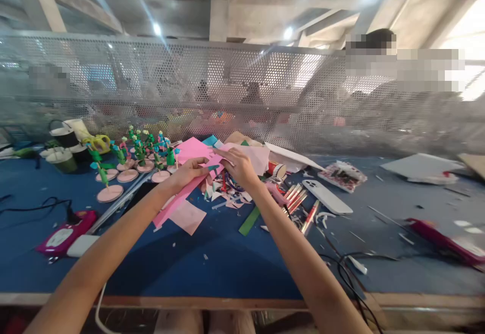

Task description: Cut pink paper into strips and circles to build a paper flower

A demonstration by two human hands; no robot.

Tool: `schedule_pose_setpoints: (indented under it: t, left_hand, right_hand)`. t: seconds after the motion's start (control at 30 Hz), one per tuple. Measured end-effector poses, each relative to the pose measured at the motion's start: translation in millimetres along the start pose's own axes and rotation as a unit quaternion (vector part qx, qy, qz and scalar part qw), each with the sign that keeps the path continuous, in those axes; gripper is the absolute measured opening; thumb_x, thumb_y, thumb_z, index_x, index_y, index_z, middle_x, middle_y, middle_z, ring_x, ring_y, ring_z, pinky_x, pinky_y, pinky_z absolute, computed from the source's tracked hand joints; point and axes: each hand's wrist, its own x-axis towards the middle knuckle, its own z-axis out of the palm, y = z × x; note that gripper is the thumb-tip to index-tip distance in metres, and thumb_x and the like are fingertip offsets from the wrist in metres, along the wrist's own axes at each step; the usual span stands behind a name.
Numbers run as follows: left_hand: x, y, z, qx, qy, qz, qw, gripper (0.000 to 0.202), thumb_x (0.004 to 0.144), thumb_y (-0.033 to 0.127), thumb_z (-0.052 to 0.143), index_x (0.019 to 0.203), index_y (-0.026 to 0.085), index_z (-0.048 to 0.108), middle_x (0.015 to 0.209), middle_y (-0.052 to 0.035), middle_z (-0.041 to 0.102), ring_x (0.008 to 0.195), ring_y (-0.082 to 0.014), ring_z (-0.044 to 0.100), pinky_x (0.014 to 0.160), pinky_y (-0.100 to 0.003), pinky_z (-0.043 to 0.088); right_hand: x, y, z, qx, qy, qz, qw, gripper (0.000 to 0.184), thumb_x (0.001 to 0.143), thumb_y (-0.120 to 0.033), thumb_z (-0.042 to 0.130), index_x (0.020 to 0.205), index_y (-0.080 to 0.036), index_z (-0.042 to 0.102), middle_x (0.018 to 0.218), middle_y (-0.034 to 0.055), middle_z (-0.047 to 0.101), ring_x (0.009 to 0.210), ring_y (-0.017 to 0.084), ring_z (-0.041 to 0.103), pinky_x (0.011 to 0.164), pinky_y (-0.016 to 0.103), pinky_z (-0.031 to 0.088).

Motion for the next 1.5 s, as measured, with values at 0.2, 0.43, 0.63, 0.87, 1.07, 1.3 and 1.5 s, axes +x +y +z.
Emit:
schedule_pose_setpoints:
  t: [0.2,0.43,0.63,0.87,1.07,1.3,1.5]
  left_hand:
    - [-1,-10,-8.7,0.014,-0.022,-0.038,0.999,0.049,0.071,0.042,0.073,0.103,0.014,0.048,0.061,-0.0023,0.069,0.041,-0.0137,0.06,0.043,-0.022,0.045]
    - [-3,0,-14.5,-0.039,-0.001,0.054,0.998,0.07,0.082,0.07,0.034,0.123,0.016,0.048,0.102,-0.0144,0.069,0.06,-0.0166,0.066,0.055,-0.03,0.052]
    - [1,-13,-11.0,0.155,0.145,0.262,0.941,0.058,0.084,0.056,0.048,0.133,0.028,0.037,0.136,-0.0138,0.045,0.118,-0.0255,0.053,0.091,-0.045,0.048]
    - [1,-23,-4.9,0.526,0.124,0.266,0.798,0.03,0.085,0.02,0.051,0.111,0.024,0.062,0.123,-0.0106,0.059,0.126,-0.0272,0.044,0.111,-0.053,0.024]
    - [5,-28,-5.9,0.449,0.174,0.197,0.854,0.017,0.083,0.022,0.053,0.09,0.02,0.067,0.091,-0.0083,0.069,0.087,-0.0219,0.062,0.084,-0.034,0.046]
    - [2,-28,11.1,0.401,0.181,0.153,0.885,0.021,0.081,0.027,0.055,0.063,0.017,0.055,0.054,0.0015,0.052,0.054,-0.0109,0.041,0.053,-0.022,0.033]
    - [-3,-24,25.9,0.237,0.149,0.107,0.954,0.023,0.079,0.038,0.061,0.075,0.015,0.056,0.062,-0.0004,0.06,0.058,-0.0122,0.056,0.056,-0.023,0.04]
  right_hand:
    - [-4,13,-6,-0.016,-0.059,0.082,0.995,0.025,0.087,-0.023,0.057,0.105,-0.027,0.074,0.083,0.0042,0.075,0.075,0.019,0.067,0.067,0.026,0.048]
    - [1,19,-15,0.183,-0.147,0.267,0.935,0.044,0.078,-0.056,0.06,0.061,-0.016,0.07,0.035,-0.0017,0.053,0.03,0.01,0.045,0.037,0.022,0.034]
    - [6,2,-17,0.318,-0.163,0.351,0.865,0.049,0.07,-0.057,0.067,0.047,-0.017,0.053,0.026,-0.0062,0.041,0.023,0.004,0.029,0.027,0.019,0.017]
    - [8,-10,-18,0.461,-0.285,0.354,0.762,0.039,0.059,-0.05,0.079,0.062,-0.015,0.06,0.037,-0.0031,0.056,0.029,0.007,0.046,0.029,0.017,0.032]
    - [6,-17,-11,0.509,-0.242,0.337,0.754,0.041,0.061,-0.051,0.077,0.062,-0.014,0.06,0.036,-0.0041,0.055,0.023,0.004,0.036,0.024,0.016,0.02]
    - [3,-22,3,0.478,-0.051,0.294,0.826,0.047,0.062,-0.059,0.072,0.05,-0.017,0.056,0.034,-0.0052,0.046,0.028,0.004,0.033,0.029,0.021,0.019]
    - [6,-20,1,0.307,0.091,0.232,0.919,0.06,0.067,-0.064,0.066,0.038,-0.019,0.041,0.039,-0.004,0.033,0.041,0.007,0.03,0.039,0.025,0.024]
